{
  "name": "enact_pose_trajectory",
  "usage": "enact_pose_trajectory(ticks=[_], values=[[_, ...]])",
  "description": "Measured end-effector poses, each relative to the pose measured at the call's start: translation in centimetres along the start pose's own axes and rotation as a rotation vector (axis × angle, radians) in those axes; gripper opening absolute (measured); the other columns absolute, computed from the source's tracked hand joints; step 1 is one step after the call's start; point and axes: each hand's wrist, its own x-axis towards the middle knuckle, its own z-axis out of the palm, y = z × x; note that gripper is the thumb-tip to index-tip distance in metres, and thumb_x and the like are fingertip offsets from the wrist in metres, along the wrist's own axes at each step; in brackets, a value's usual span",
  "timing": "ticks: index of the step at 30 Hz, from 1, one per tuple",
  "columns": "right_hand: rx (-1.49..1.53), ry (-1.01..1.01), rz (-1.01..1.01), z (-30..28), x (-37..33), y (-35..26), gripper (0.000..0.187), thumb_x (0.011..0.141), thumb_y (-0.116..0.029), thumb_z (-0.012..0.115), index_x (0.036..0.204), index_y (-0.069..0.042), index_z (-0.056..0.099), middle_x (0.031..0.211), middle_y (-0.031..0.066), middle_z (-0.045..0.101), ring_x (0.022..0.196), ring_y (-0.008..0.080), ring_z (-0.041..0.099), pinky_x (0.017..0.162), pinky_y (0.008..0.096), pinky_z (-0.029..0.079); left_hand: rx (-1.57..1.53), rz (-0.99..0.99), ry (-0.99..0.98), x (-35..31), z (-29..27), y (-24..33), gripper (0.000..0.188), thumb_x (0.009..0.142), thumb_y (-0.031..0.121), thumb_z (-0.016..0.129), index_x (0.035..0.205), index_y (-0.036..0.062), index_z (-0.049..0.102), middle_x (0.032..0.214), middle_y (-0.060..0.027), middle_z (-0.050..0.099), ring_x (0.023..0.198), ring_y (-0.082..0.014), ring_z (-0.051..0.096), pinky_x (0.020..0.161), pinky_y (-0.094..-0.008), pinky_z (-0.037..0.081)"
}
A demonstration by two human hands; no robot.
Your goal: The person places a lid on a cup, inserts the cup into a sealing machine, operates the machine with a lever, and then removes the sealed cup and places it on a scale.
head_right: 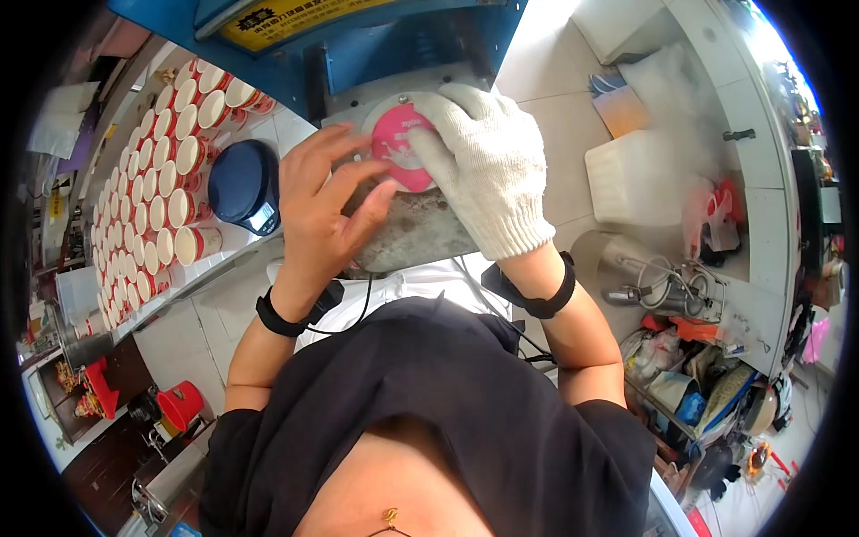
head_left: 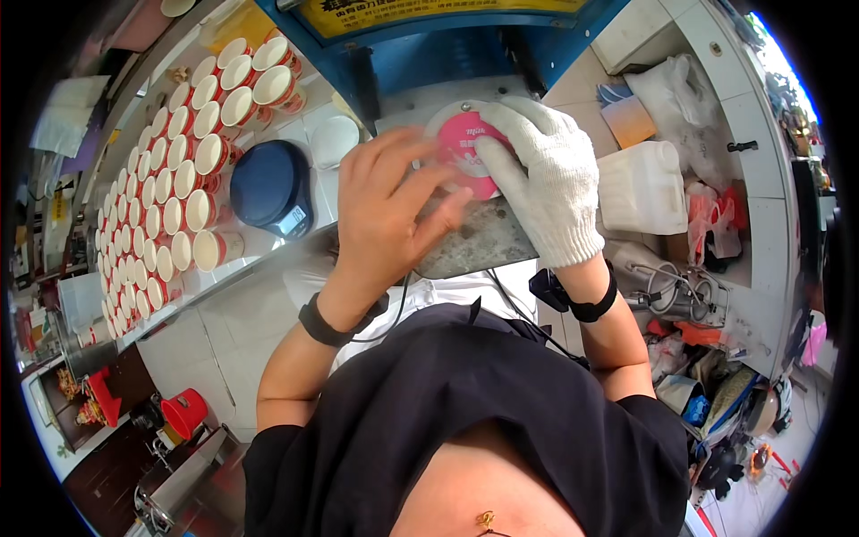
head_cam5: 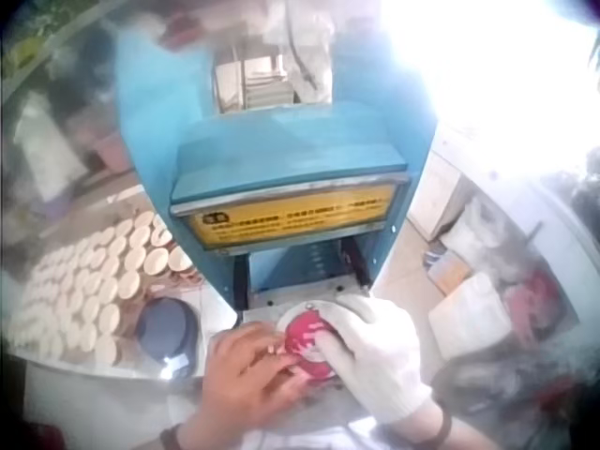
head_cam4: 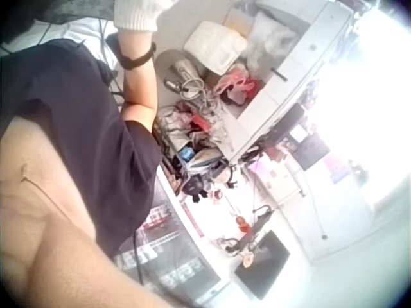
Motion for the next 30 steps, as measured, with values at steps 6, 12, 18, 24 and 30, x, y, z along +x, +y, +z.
enact_pose_trajectory(ticks=[6,12,18,24,30], values=[[-0.045,0.032,-0.039,0.0,-0.5,0.3,0.029,0.088,-0.023,0.077,0.116,-0.013,0.075,0.115,0.0082,0.072,0.103,0.0329,0.068,0.091,0.0441,0.053,0.100,0.023,-0.144,0.7,-0.3,0.9,0.058,0.087,0.047,0.080,0.139,0.0230,0.072,0.158,-0.0064,0.056,0.154,-0.0329,0.041,0.123,-0.0536,0.026],[0.069,0.016,0.004,-0.5,-0.1,0.2,0.032,0.088,-0.023,0.078,0.117,-0.012,0.074,0.117,0.0091,0.072,0.102,0.0339,0.068,0.090,0.0445,0.053,0.157,0.043,-0.198,0.8,-0.9,0.3,0.062,0.088,0.058,0.073,0.142,0.0269,0.070,0.161,-0.0042,0.054,0.156,-0.0336,0.039,0.124,-0.0559,0.022],[0.049,0.014,-0.005,-1.3,-1.3,0.4,0.040,0.084,-0.025,0.082,0.118,-0.007,0.073,0.118,0.0110,0.072,0.104,0.0335,0.069,0.090,0.0434,0.054,0.163,0.039,-0.205,0.8,-0.8,0.2,0.062,0.089,0.060,0.070,0.142,0.0279,0.070,0.161,-0.0037,0.054,0.156,-0.0339,0.039,0.124,-0.0565,0.021],[0.051,0.015,0.007,-1.3,-1.4,0.3,0.041,0.083,-0.026,0.083,0.117,-0.006,0.072,0.119,0.0106,0.072,0.104,0.0333,0.068,0.091,0.0433,0.053,0.160,0.067,-0.152,0.8,-0.6,0.1,0.065,0.087,0.058,0.074,0.144,0.0259,0.067,0.160,-0.0056,0.054,0.151,-0.0344,0.043,0.120,-0.0580,0.027],[0.055,-0.029,0.030,-1.6,-1.5,0.2,0.044,0.082,-0.020,0.083,0.122,-0.006,0.072,0.123,0.0131,0.072,0.111,0.0345,0.068,0.096,0.0440,0.053,0.083,0.041,0.021,0.1,-0.7,-0.8,0.072,0.091,0.056,0.074,0.149,0.0143,0.062,0.158,-0.0148,0.053,0.149,-0.0361,0.046,0.117,-0.0522,0.030]])
